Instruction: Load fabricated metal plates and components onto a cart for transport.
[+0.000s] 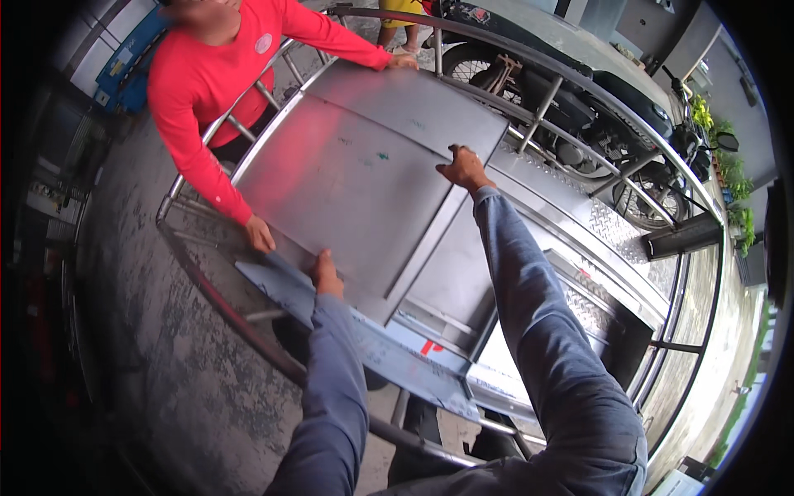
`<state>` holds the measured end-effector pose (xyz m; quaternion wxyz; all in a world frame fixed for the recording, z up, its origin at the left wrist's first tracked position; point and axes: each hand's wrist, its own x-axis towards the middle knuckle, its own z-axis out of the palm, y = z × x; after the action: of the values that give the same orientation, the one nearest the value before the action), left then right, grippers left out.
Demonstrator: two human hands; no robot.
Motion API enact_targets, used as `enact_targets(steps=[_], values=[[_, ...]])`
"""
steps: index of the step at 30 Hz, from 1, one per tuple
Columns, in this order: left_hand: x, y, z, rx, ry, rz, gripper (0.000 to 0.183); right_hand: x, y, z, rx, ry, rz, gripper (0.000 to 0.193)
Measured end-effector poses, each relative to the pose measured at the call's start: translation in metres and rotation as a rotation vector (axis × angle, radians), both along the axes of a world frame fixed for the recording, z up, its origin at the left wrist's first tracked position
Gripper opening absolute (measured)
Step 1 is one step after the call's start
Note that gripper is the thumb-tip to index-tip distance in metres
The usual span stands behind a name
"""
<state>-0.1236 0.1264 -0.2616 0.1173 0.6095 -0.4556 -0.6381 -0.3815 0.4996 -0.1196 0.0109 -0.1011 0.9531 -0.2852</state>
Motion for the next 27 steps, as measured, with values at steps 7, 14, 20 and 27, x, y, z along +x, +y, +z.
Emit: enact_targets(steps=[7,14,20,27], values=[[-0.019,0.038,-0.104,0.01,0.074,-0.026,0.054,-0.038,-0.009,-0.123,0.098,-0.29,0.031,0.09],[-0.022,0.077,-0.2,-0.179,-0.287,-0.165,0.062,-0.038,0.028,-0.184,0.251,-0.383,-0.118,0.105],[0.048,0.01,-0.329,-0.448,-0.725,-0.715,0.047,-0.018,0.005,-0.186,0.24,-0.551,-0.079,0.096],[0.064,0.079,-0.351,-0.521,-1.152,-1.287,0.04,0.0,0.06,-0.238,0.311,-0.515,-0.19,0.089]])
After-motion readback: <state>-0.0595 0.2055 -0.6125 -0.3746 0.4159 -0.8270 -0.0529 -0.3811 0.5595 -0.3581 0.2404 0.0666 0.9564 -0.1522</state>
